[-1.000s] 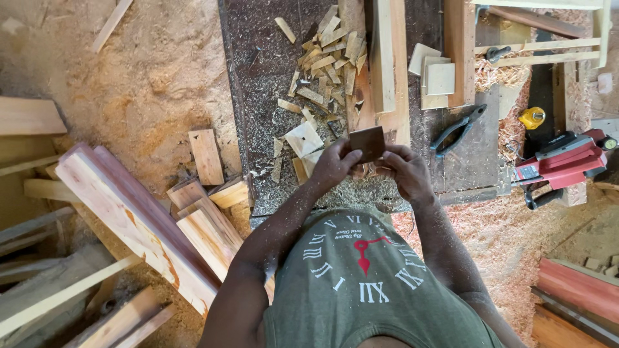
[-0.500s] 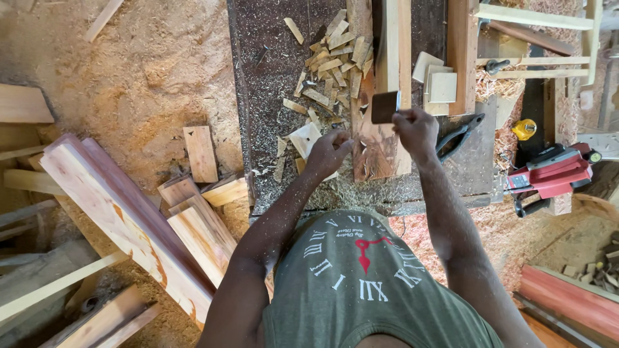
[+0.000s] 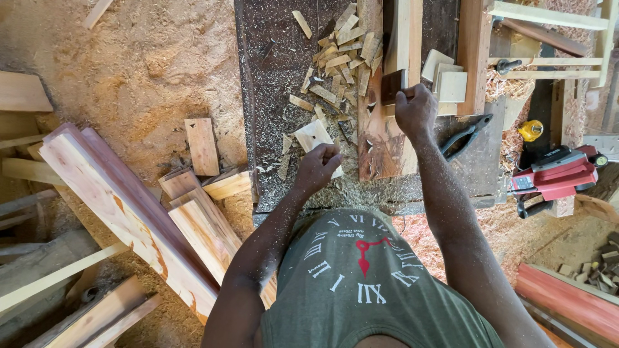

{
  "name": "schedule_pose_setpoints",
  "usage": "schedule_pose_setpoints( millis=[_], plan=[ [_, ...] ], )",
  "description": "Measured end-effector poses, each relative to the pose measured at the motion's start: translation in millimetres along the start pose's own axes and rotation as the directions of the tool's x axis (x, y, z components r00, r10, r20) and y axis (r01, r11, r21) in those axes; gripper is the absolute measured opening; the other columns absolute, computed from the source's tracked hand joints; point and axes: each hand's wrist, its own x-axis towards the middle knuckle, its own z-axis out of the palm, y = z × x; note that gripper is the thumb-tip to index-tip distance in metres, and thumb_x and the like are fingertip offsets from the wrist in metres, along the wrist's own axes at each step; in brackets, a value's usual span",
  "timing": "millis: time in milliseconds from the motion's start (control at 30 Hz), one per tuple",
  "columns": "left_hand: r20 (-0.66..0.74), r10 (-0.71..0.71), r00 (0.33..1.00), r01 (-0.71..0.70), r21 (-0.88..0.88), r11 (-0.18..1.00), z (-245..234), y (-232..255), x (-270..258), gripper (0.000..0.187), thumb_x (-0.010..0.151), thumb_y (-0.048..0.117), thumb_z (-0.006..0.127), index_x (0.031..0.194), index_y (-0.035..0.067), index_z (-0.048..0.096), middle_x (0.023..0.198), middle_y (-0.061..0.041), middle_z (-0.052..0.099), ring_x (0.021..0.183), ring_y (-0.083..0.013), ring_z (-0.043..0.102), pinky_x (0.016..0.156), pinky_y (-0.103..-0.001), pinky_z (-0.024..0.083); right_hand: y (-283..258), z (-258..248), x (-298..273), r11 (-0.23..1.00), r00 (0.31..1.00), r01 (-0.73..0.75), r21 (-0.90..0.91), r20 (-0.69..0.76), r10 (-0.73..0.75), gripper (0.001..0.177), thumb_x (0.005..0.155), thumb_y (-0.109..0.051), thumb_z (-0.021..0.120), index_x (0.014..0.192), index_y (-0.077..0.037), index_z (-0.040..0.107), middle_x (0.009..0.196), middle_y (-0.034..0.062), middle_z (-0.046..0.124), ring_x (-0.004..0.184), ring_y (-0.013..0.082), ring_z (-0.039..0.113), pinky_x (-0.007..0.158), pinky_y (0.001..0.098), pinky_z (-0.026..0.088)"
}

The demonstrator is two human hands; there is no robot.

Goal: The person uses a chisel to carve and shape small wooden blocks on a workbench. They repeatedly strike the chisel with a mallet to remove wood shavings and refine the block edges.

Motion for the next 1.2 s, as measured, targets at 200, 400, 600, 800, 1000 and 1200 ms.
schedule_pose_setpoints(
  millis=[200,400,600,800,1000,1200],
  plan=[
    [-0.011,0.034,0.999,-0.035,-0.069,0.997,-11.2,4.4,0.7,0.026,0.097,0.024,0.070,0.114,0.003,0.069,0.097,-0.006,0.074,0.084,-0.0124,0.071,0.078,-0.030,0.060,-6.5,1.1,13.6,1.000,1.000,-0.011,0.006,-0.012,0.011,0.016,0.096,-0.019,0.074,0.095,-0.005,0.068,0.091,0.0109,0.068,0.094,0.0255,0.061,0.087,0.0467,0.048],
    [-0.042,0.019,0.999,-0.022,-0.086,0.996,-13.7,5.8,-1.1,0.026,0.097,0.022,0.071,0.115,0.003,0.070,0.097,-0.006,0.075,0.085,-0.0113,0.070,0.078,-0.029,0.059,-9.7,4.0,24.2,0.999,0.999,-0.047,-0.012,-0.024,0.046,0.017,0.096,-0.020,0.074,0.093,-0.006,0.065,0.089,0.0096,0.065,0.093,0.0258,0.060,0.088,0.0472,0.047],
    [-0.024,0.011,1.000,-0.013,-0.108,0.994,-15.4,6.3,-1.5,0.026,0.097,0.021,0.070,0.115,0.002,0.069,0.096,-0.006,0.074,0.084,-0.0116,0.070,0.077,-0.029,0.059,-10.9,5.9,32.2,1.000,0.999,-0.025,-0.003,-0.033,0.025,0.015,0.097,-0.019,0.074,0.092,-0.008,0.066,0.089,0.0090,0.065,0.097,0.0261,0.059,0.090,0.0489,0.045],
    [-0.038,-0.012,0.999,0.009,-0.074,0.997,-16.5,6.9,-0.7,0.025,0.097,0.021,0.070,0.114,0.003,0.070,0.096,-0.006,0.073,0.084,-0.0121,0.070,0.076,-0.029,0.060,-13.1,6.8,45.3,1.000,0.997,0.012,0.017,-0.076,-0.011,0.014,0.095,-0.017,0.074,0.087,-0.008,0.067,0.089,0.0082,0.067,0.093,0.0243,0.061,0.090,0.0470,0.047],
    [-0.035,-0.006,0.999,0.003,-0.088,0.996,-16.1,6.7,2.8,0.024,0.097,0.020,0.069,0.114,0.003,0.069,0.097,-0.006,0.073,0.085,-0.0124,0.070,0.078,-0.029,0.060,-19.6,4.7,57.5,0.999,0.994,0.029,0.034,-0.105,-0.025,0.013,0.094,-0.017,0.076,0.087,-0.008,0.070,0.085,0.0083,0.070,0.087,0.0240,0.064,0.084,0.0464,0.049],
    [-0.035,0.003,0.999,-0.006,-0.084,0.996,-15.1,3.0,4.7,0.023,0.098,0.019,0.069,0.113,0.002,0.069,0.095,-0.006,0.072,0.084,-0.0124,0.069,0.076,-0.029,0.059,-28.1,-0.1,69.2,0.995,0.996,-0.010,0.099,-0.090,0.019,0.015,0.094,-0.020,0.077,0.090,-0.007,0.070,0.085,0.0082,0.072,0.082,0.0216,0.068,0.081,0.0429,0.053]
  ],
)
